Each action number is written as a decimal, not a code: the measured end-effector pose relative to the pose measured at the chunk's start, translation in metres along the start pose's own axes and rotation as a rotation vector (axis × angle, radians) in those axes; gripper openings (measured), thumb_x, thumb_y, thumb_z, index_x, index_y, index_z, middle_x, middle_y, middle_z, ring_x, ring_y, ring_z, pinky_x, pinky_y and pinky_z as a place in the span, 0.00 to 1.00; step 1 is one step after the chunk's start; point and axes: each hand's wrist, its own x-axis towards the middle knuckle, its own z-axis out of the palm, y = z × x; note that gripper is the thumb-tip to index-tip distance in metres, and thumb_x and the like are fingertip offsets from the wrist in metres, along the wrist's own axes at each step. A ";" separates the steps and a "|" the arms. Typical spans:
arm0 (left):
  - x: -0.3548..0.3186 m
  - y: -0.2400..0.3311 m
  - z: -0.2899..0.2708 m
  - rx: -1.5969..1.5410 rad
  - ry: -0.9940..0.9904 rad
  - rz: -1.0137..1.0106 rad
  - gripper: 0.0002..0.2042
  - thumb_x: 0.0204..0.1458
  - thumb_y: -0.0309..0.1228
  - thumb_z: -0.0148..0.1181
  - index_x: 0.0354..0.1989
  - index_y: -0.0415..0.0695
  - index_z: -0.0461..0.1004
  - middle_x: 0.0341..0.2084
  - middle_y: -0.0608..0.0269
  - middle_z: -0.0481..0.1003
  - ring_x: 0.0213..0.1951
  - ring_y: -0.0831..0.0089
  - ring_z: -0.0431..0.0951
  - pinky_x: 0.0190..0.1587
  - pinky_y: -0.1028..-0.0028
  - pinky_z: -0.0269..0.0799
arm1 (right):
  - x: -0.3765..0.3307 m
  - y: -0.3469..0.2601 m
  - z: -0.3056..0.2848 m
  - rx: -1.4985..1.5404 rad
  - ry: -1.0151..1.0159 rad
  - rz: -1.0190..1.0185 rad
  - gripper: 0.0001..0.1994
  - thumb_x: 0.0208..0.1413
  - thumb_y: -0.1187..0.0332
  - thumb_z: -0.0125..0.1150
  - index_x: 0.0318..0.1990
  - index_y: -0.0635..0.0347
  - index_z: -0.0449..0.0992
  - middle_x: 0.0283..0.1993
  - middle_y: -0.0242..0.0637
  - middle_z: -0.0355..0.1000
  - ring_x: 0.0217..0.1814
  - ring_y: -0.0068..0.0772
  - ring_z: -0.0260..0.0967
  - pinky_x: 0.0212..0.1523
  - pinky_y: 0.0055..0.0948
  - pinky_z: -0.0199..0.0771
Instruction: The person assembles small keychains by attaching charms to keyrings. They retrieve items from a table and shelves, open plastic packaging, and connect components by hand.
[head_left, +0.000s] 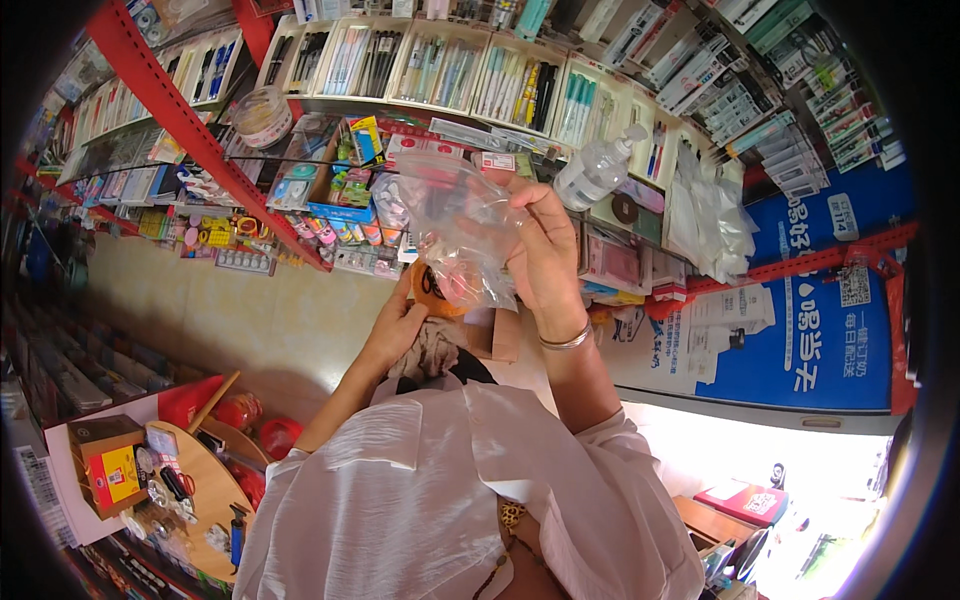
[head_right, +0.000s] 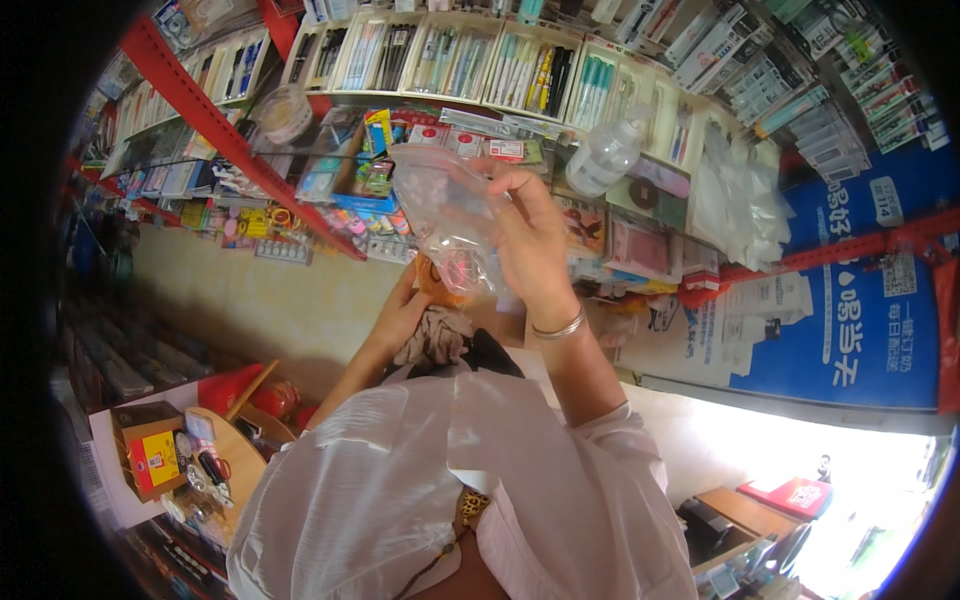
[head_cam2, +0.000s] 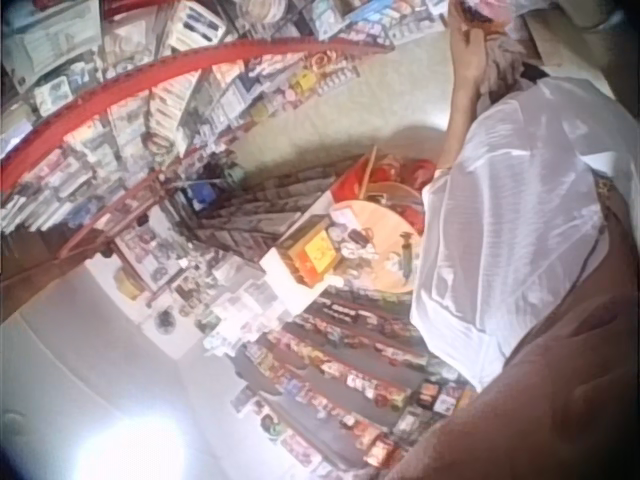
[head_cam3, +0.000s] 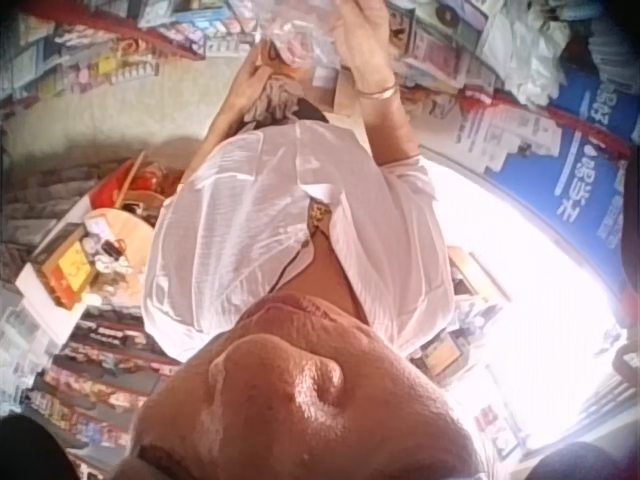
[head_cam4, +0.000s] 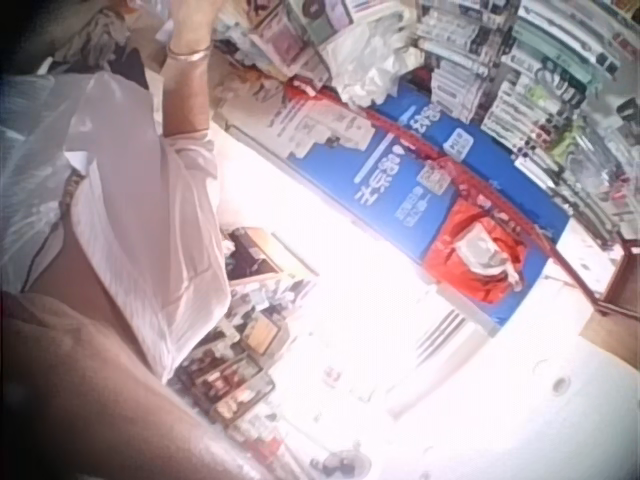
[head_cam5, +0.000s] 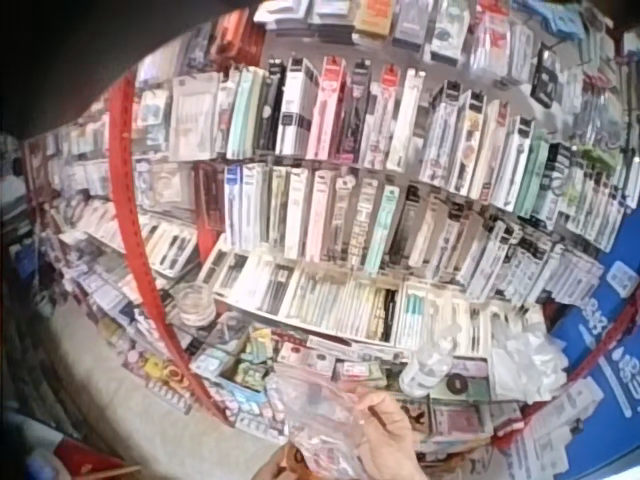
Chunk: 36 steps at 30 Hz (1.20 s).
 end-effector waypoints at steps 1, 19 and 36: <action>0.000 0.003 0.000 -0.012 0.011 0.014 0.32 0.54 0.19 0.43 0.70 0.45 0.46 0.57 0.56 0.66 0.54 0.68 0.71 0.55 0.72 0.68 | -0.001 0.004 -0.002 -0.005 -0.002 0.002 0.10 0.61 0.83 0.37 0.39 0.59 0.65 0.60 0.47 0.61 0.64 0.47 0.61 0.57 0.53 0.72; -0.003 0.034 -0.018 0.105 0.124 0.031 0.32 0.51 0.20 0.44 0.68 0.42 0.51 0.52 0.58 0.70 0.44 0.75 0.74 0.49 0.76 0.69 | -0.046 0.030 -0.100 -0.341 0.252 -0.040 0.08 0.56 0.85 0.46 0.35 0.59 0.67 0.61 0.42 0.62 0.57 0.34 0.65 0.53 0.32 0.70; -0.005 0.015 -0.022 0.141 0.084 -0.071 0.32 0.51 0.25 0.47 0.68 0.43 0.52 0.40 0.53 0.76 0.39 0.72 0.77 0.45 0.75 0.71 | -0.056 0.046 -0.119 0.065 0.373 0.096 0.09 0.60 0.81 0.43 0.38 0.59 0.71 0.55 0.39 0.67 0.56 0.38 0.67 0.58 0.44 0.68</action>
